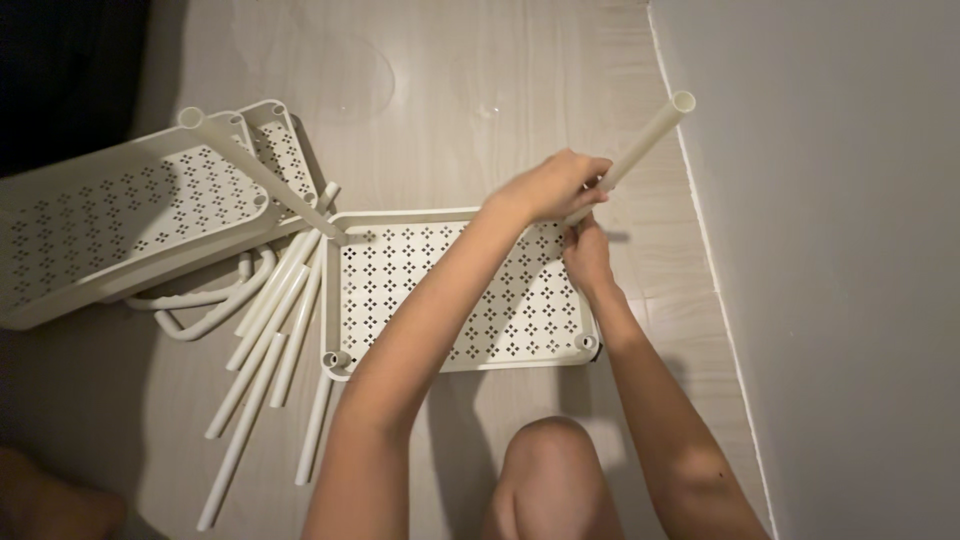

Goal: The person assembles a white plastic storage cart by attaching black caster wheels to the bottom tray and inserting white plastic legs into the corner sockets. They then place a second perforated tray on top of the legs to form a two-tiered structure.

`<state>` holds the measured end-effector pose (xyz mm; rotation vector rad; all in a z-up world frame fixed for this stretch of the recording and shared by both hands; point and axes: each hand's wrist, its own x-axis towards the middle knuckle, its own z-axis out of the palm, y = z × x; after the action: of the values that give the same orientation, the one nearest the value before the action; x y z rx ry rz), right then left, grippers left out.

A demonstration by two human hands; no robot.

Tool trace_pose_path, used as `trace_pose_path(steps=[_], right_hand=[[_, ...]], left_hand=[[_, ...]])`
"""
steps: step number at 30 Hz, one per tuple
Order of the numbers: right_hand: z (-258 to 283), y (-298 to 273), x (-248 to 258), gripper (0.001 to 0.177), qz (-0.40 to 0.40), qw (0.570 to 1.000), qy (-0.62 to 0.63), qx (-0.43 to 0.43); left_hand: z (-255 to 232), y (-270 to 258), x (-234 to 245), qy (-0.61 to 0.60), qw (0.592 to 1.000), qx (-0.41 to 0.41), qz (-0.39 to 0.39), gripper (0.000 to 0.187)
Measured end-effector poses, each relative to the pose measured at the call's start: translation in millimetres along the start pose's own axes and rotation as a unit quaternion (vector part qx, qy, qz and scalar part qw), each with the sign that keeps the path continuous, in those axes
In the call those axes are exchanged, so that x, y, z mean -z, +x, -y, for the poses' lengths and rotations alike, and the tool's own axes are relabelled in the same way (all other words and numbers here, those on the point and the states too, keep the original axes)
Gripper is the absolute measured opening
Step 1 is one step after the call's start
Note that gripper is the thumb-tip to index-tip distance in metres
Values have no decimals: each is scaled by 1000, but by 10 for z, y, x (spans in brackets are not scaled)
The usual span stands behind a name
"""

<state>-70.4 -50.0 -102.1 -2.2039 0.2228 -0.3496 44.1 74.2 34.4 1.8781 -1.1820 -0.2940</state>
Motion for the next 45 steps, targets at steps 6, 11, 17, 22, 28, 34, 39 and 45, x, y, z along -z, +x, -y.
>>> trace_pose_path(steps=[6,11,17,22,28,34,39,45], right_hand=[[484,-35,157,53,33,992,-6,-122],[327,-35,123,34,43,995,-6,-85],[-64,-8,44,37,70,991,-65,-89],[91,-158,22,86,-62,983,-171,-26],[1518,-955,-464,89,-115,988,-84,68],[2543,-1576,-1382,67,44,978,-7,204],[2857,-1985,-1854,66,121,971,-5,207],[2576,-2164,-2017,69,91,976,-49,190]], left_hand=[[-226,-332,-374,-10,985,65,-161,22],[-357,-317,-649,12,952,99,-289,28],[-468,-364,-508,41,957,168,-234,35],[-737,-1055,-136,42,933,169,-316,34],[-694,-2752,664,67,820,260,-505,17],[-7,-4227,576,135,762,492,-399,16],[191,-4591,-25,126,791,575,-169,38],[-83,-4716,269,107,808,528,-237,50]])
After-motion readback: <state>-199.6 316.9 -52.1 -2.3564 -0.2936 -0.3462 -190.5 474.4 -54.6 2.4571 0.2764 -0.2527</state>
